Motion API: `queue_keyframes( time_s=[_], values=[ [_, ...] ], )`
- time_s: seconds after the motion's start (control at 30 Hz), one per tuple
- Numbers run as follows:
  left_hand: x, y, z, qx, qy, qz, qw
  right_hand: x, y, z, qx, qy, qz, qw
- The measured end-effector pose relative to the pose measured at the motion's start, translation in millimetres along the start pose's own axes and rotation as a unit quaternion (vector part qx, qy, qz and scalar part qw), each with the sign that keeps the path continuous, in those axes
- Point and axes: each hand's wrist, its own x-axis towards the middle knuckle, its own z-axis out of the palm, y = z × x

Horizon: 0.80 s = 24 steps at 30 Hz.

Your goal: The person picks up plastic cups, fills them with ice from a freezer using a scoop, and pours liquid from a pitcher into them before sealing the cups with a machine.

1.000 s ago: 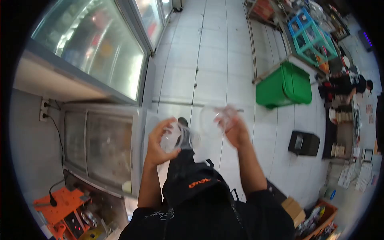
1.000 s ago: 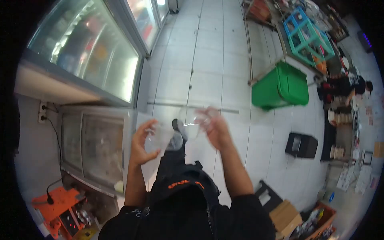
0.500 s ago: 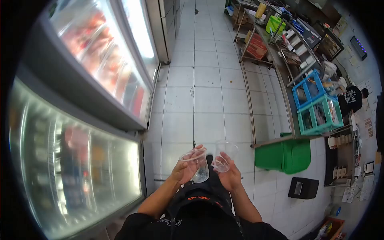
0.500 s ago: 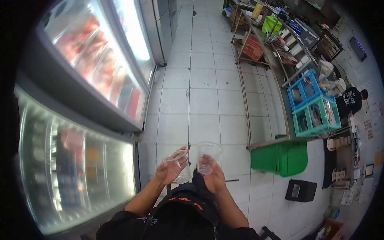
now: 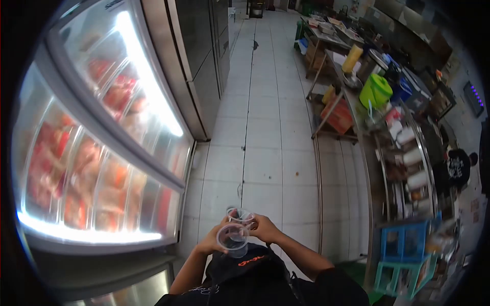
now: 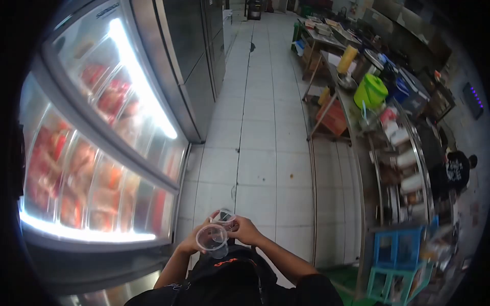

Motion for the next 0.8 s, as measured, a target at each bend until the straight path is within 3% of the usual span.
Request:
queue_keyframes(
  time_s=[0.13, 0.23, 0.3, 0.37, 0.43, 0.53, 0.57, 0.67, 0.7, 0.77, 0.8],
  values=[
    [136, 46, -94, -0.051, -0.009, 0.003, 0.999, 135, -72, -112, -0.168, -0.062, 0.073, 0.981],
    [247, 97, -161, -0.184, -0.060, 0.095, 0.977, 219, -104, -193, 0.064, -0.103, 0.003, 0.993],
    [328, 143, -218, -0.205, -0.025, 0.070, 0.976, 260, -148, -244, 0.103, -0.050, -0.013, 0.993],
    [405, 191, -253, -0.200, -0.048, 0.084, 0.975, 295, -176, -296, 0.104, 0.018, -0.033, 0.994],
    [474, 269, -275, -0.155, -0.136, 0.157, 0.966, 331, -172, -349, 0.074, 0.103, 0.007, 0.992],
    [568, 323, -337, -0.092, -0.126, 0.187, 0.970, 408, -133, -448, 0.003, 0.211, 0.051, 0.976],
    [594, 331, -361, -0.089, -0.106, 0.198, 0.970, 440, -124, -481, -0.022, 0.244, 0.064, 0.968],
    [660, 323, -423, -0.143, 0.015, 0.234, 0.961, 543, -149, -580, 0.070, 0.249, 0.104, 0.960],
    [684, 315, -432, -0.186, 0.066, 0.248, 0.949, 588, -168, -610, 0.016, 0.235, 0.102, 0.966],
    [723, 309, -448, -0.256, 0.162, 0.270, 0.914, 698, -196, -669, -0.071, 0.195, -0.003, 0.978],
    [738, 315, -451, -0.226, 0.169, 0.284, 0.916, 752, -236, -687, -0.046, 0.135, -0.127, 0.982]
  ],
)
